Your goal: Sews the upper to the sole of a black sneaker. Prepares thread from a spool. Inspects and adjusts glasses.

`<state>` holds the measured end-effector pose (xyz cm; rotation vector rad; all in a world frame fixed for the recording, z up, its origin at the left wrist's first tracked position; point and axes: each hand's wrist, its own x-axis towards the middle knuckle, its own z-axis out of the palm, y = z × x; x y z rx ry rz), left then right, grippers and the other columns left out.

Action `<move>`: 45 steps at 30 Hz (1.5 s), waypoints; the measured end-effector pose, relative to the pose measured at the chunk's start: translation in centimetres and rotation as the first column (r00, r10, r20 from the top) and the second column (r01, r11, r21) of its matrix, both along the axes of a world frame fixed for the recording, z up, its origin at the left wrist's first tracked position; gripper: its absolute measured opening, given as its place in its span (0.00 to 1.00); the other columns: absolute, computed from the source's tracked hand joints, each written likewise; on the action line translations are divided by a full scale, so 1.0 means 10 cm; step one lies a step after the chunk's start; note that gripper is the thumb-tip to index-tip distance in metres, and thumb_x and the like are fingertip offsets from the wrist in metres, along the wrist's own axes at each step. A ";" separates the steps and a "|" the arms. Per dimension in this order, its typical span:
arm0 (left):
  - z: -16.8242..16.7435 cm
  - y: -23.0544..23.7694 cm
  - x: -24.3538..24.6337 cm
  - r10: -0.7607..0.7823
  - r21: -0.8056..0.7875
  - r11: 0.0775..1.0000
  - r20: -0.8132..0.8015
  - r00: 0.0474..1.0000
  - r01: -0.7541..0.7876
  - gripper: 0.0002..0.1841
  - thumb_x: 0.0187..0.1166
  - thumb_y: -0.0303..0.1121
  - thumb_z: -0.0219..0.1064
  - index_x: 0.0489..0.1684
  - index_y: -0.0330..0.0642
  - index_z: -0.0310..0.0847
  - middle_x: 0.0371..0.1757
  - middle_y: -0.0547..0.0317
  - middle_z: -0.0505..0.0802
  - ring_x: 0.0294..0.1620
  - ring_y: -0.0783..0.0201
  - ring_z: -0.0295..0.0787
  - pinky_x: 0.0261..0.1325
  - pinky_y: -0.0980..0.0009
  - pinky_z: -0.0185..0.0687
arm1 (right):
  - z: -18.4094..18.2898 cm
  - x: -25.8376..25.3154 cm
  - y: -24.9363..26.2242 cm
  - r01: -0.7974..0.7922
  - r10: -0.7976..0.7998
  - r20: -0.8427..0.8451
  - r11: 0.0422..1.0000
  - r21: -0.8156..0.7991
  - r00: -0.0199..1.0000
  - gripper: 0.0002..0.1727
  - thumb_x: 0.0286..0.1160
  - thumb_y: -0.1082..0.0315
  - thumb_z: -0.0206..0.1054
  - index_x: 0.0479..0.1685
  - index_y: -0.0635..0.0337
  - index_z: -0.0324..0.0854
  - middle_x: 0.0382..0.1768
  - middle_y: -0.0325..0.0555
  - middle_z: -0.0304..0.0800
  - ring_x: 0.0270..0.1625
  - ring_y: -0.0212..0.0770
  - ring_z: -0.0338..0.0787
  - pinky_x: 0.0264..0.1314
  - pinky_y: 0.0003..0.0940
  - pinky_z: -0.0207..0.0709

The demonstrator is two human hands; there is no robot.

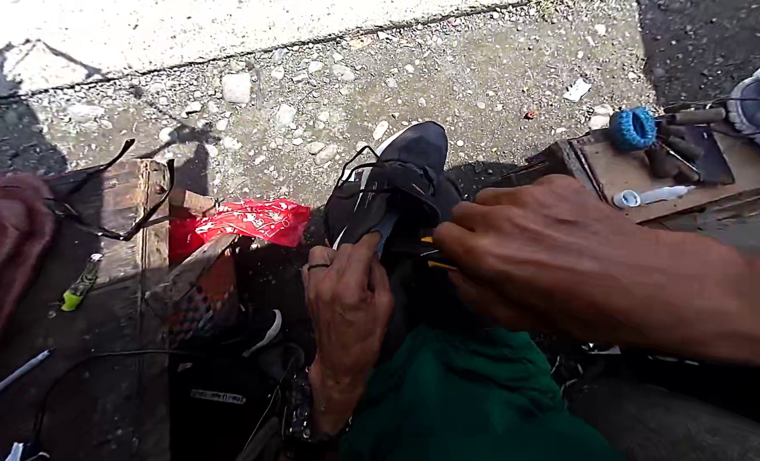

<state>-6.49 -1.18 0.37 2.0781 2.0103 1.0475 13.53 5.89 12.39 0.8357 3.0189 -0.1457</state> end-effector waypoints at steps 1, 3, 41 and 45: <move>0.00 -0.01 0.02 -0.002 0.009 1.000 -0.002 1.000 0.002 0.12 0.72 0.29 0.63 0.43 0.42 0.95 0.24 0.60 0.89 0.30 0.57 0.80 0.39 0.58 0.71 | 0.03 -0.13 0.03 -0.025 0.025 0.024 1.000 -0.005 0.999 0.09 0.70 0.59 0.66 0.25 0.50 0.81 0.15 0.35 0.70 0.16 0.39 0.74 0.15 0.33 0.55; 0.00 -0.02 0.05 0.007 0.034 0.999 -0.008 1.000 -0.007 0.11 0.72 0.30 0.64 0.42 0.41 0.94 0.25 0.59 0.89 0.31 0.56 0.81 0.40 0.57 0.71 | 0.12 -0.35 0.08 -0.069 0.071 0.081 0.997 -0.034 0.994 0.11 0.68 0.62 0.69 0.20 0.51 0.79 0.13 0.35 0.67 0.15 0.37 0.70 0.17 0.33 0.52; -0.19 -0.11 0.16 0.141 -0.155 0.979 0.984 0.106 0.131 0.10 0.86 0.27 0.61 0.55 0.31 0.81 0.49 0.53 0.94 0.53 0.65 0.92 0.63 0.64 0.89 | -1.10 0.75 -0.34 -0.099 -0.691 -0.584 0.606 -0.789 0.426 0.21 0.72 0.55 0.77 0.61 0.53 0.84 0.48 0.31 0.92 0.42 0.23 0.89 0.39 0.15 0.83; -0.43 -0.21 0.38 0.199 -0.219 0.974 0.953 0.228 0.065 0.11 0.84 0.26 0.63 0.58 0.29 0.80 0.49 0.55 0.94 0.54 0.67 0.91 0.64 0.68 0.88 | -1.38 0.59 -0.69 0.095 -0.687 -0.590 0.682 -0.725 0.425 0.22 0.74 0.59 0.76 0.63 0.61 0.83 0.50 0.41 0.92 0.46 0.24 0.90 0.45 0.18 0.85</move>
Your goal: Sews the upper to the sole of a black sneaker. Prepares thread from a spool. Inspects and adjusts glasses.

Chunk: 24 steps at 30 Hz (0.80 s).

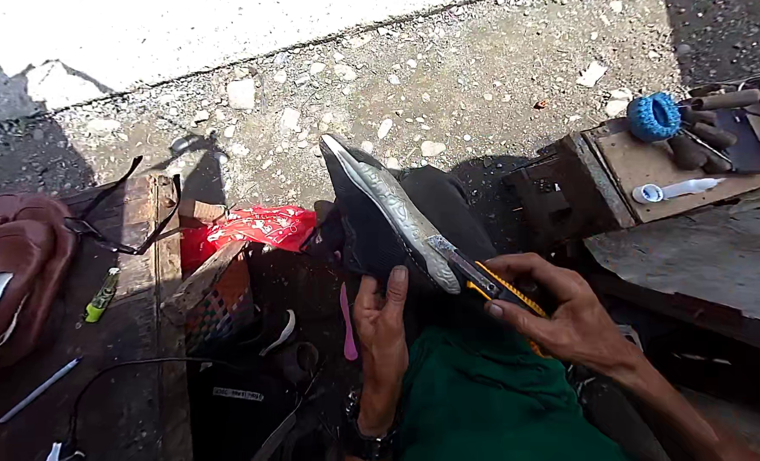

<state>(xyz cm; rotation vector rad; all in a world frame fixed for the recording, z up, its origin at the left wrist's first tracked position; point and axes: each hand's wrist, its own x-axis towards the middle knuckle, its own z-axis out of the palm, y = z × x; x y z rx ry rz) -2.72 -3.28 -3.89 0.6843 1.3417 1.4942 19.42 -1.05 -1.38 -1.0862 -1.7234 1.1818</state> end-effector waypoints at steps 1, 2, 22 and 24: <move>0.00 -0.05 -0.04 0.012 0.003 1.000 -0.089 0.996 -0.012 0.10 0.82 0.26 0.65 0.56 0.30 0.80 0.46 0.58 0.94 0.50 0.69 0.91 0.59 0.71 0.88 | -0.04 -0.02 -0.07 0.024 -0.025 0.040 0.999 0.024 0.999 0.23 0.74 0.59 0.76 0.63 0.62 0.83 0.50 0.42 0.93 0.47 0.25 0.90 0.47 0.19 0.85; 0.02 -0.10 -0.10 0.034 0.009 0.999 -0.206 0.978 -0.032 0.10 0.80 0.27 0.67 0.54 0.32 0.81 0.43 0.61 0.93 0.45 0.72 0.91 0.52 0.75 0.89 | -0.05 -0.04 -0.12 0.042 -0.045 0.069 0.998 0.040 0.997 0.23 0.74 0.58 0.76 0.64 0.61 0.83 0.50 0.43 0.93 0.47 0.25 0.90 0.48 0.19 0.85; 0.28 0.39 -0.40 -0.027 0.089 0.927 -0.953 0.302 0.364 0.09 0.78 0.32 0.67 0.38 0.37 0.93 0.37 0.53 0.87 0.29 0.72 0.80 0.30 0.81 0.75 | 0.16 -0.59 -0.46 0.222 -0.274 0.320 0.956 0.190 0.907 0.23 0.74 0.54 0.69 0.67 0.51 0.87 0.38 0.40 0.87 0.32 0.30 0.85 0.27 0.26 0.77; 0.22 0.38 -0.41 -0.005 0.130 0.924 -0.936 0.353 0.359 0.09 0.78 0.30 0.67 0.37 0.34 0.92 0.37 0.52 0.86 0.29 0.74 0.79 0.30 0.84 0.74 | 0.17 -0.65 -0.46 0.230 -0.303 0.361 0.945 0.231 0.882 0.23 0.74 0.56 0.68 0.67 0.51 0.88 0.37 0.40 0.87 0.31 0.31 0.85 0.25 0.26 0.76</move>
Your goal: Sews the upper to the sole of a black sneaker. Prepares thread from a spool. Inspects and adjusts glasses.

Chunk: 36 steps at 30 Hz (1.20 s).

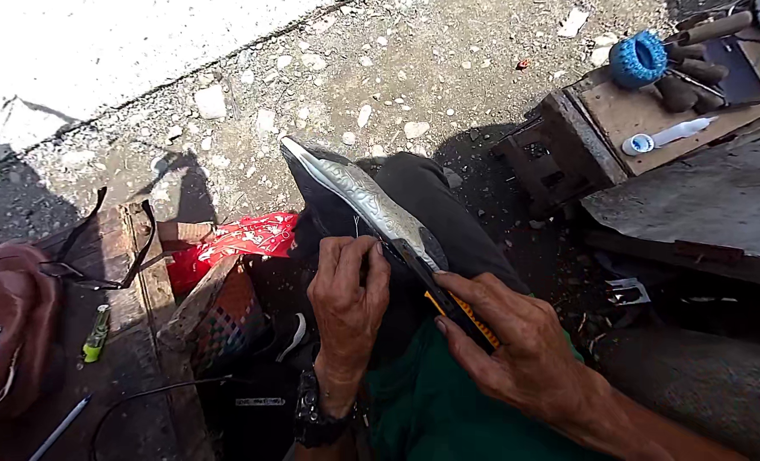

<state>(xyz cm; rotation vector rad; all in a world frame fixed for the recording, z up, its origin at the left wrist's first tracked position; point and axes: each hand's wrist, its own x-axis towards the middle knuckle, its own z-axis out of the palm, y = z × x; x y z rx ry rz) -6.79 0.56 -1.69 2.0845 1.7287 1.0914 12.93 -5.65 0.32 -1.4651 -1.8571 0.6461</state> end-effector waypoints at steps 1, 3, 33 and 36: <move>-0.01 -0.01 -0.01 -0.012 -0.004 1.000 0.027 1.000 0.012 0.09 0.77 0.30 0.67 0.37 0.33 0.92 0.37 0.52 0.86 0.30 0.75 0.79 0.31 0.85 0.74 | 0.01 -0.02 0.00 0.005 -0.005 0.020 1.000 0.009 1.000 0.23 0.73 0.56 0.68 0.66 0.51 0.88 0.36 0.40 0.86 0.30 0.32 0.84 0.24 0.26 0.75; 0.03 -0.02 -0.05 -0.052 -0.055 0.997 0.054 0.997 0.055 0.12 0.77 0.30 0.67 0.46 0.31 0.91 0.40 0.52 0.88 0.31 0.75 0.80 0.31 0.85 0.75 | 0.02 -0.03 0.01 0.008 -0.009 0.027 1.000 0.010 1.000 0.22 0.72 0.57 0.68 0.66 0.51 0.88 0.36 0.40 0.86 0.29 0.32 0.84 0.23 0.26 0.74; -0.10 0.02 -0.02 -0.028 0.048 0.998 -0.085 0.996 0.033 0.12 0.82 0.34 0.61 0.35 0.35 0.88 0.37 0.51 0.84 0.29 0.69 0.78 0.30 0.79 0.73 | -0.03 -0.12 0.10 -0.025 0.022 0.085 0.999 0.041 0.996 0.22 0.72 0.59 0.68 0.65 0.52 0.89 0.33 0.41 0.83 0.26 0.35 0.81 0.20 0.28 0.71; -0.14 0.03 -0.01 -0.018 0.067 0.998 -0.059 0.998 0.022 0.12 0.81 0.34 0.62 0.34 0.35 0.88 0.36 0.52 0.84 0.29 0.70 0.77 0.29 0.80 0.72 | -0.07 -0.11 0.11 -0.061 0.054 0.088 0.996 0.071 0.995 0.21 0.72 0.61 0.67 0.65 0.53 0.89 0.31 0.42 0.82 0.25 0.36 0.80 0.19 0.29 0.70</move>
